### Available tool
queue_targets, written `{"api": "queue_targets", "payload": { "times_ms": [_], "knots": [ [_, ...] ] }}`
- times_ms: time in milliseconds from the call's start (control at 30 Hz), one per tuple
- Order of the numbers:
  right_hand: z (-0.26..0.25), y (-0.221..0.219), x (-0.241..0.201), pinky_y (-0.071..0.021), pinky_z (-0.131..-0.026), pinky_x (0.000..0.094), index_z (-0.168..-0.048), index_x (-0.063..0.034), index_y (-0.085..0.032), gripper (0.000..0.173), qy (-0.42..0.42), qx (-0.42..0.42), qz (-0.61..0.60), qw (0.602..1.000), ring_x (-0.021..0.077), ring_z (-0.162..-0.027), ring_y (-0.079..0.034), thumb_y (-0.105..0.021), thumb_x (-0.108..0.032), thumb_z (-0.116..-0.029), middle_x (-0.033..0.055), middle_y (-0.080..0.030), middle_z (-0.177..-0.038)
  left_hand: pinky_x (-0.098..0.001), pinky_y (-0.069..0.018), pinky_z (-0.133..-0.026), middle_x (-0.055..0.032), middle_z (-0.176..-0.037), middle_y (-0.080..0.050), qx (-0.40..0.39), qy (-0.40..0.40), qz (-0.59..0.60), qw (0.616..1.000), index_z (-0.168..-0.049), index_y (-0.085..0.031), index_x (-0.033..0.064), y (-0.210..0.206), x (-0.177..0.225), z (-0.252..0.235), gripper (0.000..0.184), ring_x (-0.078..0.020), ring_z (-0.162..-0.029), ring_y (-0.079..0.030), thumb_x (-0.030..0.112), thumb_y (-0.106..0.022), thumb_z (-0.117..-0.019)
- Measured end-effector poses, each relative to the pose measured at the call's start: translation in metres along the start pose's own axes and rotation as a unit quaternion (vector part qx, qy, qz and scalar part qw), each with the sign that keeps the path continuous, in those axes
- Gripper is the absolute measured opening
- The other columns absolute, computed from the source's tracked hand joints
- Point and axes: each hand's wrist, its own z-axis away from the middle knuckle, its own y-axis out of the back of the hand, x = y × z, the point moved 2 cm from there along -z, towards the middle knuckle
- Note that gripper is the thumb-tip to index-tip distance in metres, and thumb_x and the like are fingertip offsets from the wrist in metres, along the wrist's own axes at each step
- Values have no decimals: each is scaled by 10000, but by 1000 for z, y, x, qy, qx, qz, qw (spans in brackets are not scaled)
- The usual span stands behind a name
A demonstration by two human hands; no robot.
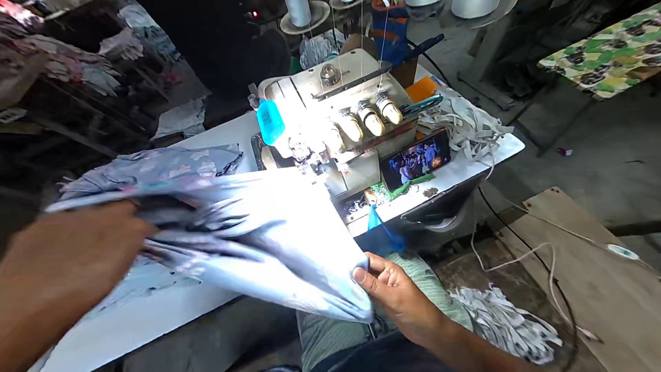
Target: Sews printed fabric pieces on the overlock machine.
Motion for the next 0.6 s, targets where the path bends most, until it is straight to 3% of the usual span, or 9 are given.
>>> {"api": "queue_targets", "payload": {
  "times_ms": [67, 100, 133, 167, 267, 333, 400, 500, 600],
  "knots": [
    [-7, -5, 6, -581, -867, 274, -1159, 12, -612, 161, 20, -10, 41, 999, 76, -925, -686, -540, -68, -1040, 23, -700, -1014, -679, -495, -654, -287, -923, -657, -23, -44, 26, 998, -869, -752, 19, 4, -8, 5, 210, -521, -860, -642, 180, -853, -780],
    [-11, -7, 8, -584, -866, 271, -1169, 29, -612, 173, 25, -13, 57, 998, 77, -928, -690, -543, -60, -1036, 33, -706, -1018, -623, -528, -668, -219, -959, -708, -27, -101, 72, 992, -922, -787, 132, -2, -5, 3, 395, -437, -875, -685, 510, -735, -819],
    [-15, -9, 10, -585, -863, 266, -1176, 41, -609, 183, 28, -17, 73, 997, 76, -929, -692, -546, -57, -1035, 40, -710, -1017, -650, -525, -834, -219, -1183, -702, -67, -89, 121, 986, -1081, -803, 193, -1, 8, 1, 640, -434, -1066, -670, 745, -562, -865],
    [-20, -9, 12, -584, -855, 263, -1175, 46, -606, 185, 32, -22, 85, 996, 76, -919, -692, -546, -55, -1034, 44, -710, -1005, -706, -495, -840, -273, -1211, -675, -36, -69, 154, 985, -1123, -792, 153, 0, 19, -2, 776, -497, -1077, -646, 812, -470, -870],
    [-31, -8, 21, -596, -848, 281, -1175, 54, -602, 191, 27, -25, 107, 994, 92, -897, -703, -557, -66, -1033, 58, -713, -980, -836, -408, -766, -432, -1099, -601, 74, 35, 139, 987, -1263, -670, -22, 7, 41, -11, 767, -680, -997, -576, 658, -442, -990],
    [-35, -5, 25, -601, -841, 281, -1188, 55, -602, 210, 25, -23, 129, 991, 94, -880, -706, -552, -86, -1040, 56, -714, -968, -760, -479, -739, -292, -990, -692, 68, 9, 173, 982, -1165, -743, 42, -1, 55, -18, 544, -543, -914, -663, 529, -622, -956],
    [-37, -3, 30, -593, -786, 265, -1178, 34, -600, 207, 31, -13, 152, 988, 78, -823, -688, -519, -112, -1056, 35, -692, -919, -706, -509, -769, -152, -1017, -754, 69, -10, 245, 967, -1162, -772, 129, 1, 74, -24, 370, -414, -921, -711, 425, -634, -989],
    [-40, 6, 36, -583, -796, 239, -1202, 24, -593, 228, 57, 15, 186, 981, 46, -854, -677, -475, -123, -1073, 25, -689, -958, -659, -479, -932, -203, -1271, -669, 166, 7, 319, 933, -1270, -678, 50, 12, 106, -36, 373, -422, -1125, -652, 329, -563, -1051],
    [-45, 26, 41, -555, -831, 196, -1131, 15, -670, 234, 115, 41, 282, 951, 9, -883, -665, -508, -140, -1063, 20, -707, -968, -592, -376, -1128, -213, -1596, -395, 150, 30, 337, 929, -1418, -624, 125, -17, 114, -71, 532, -405, -1440, -427, 472, -541, -1024]
  ]
}}
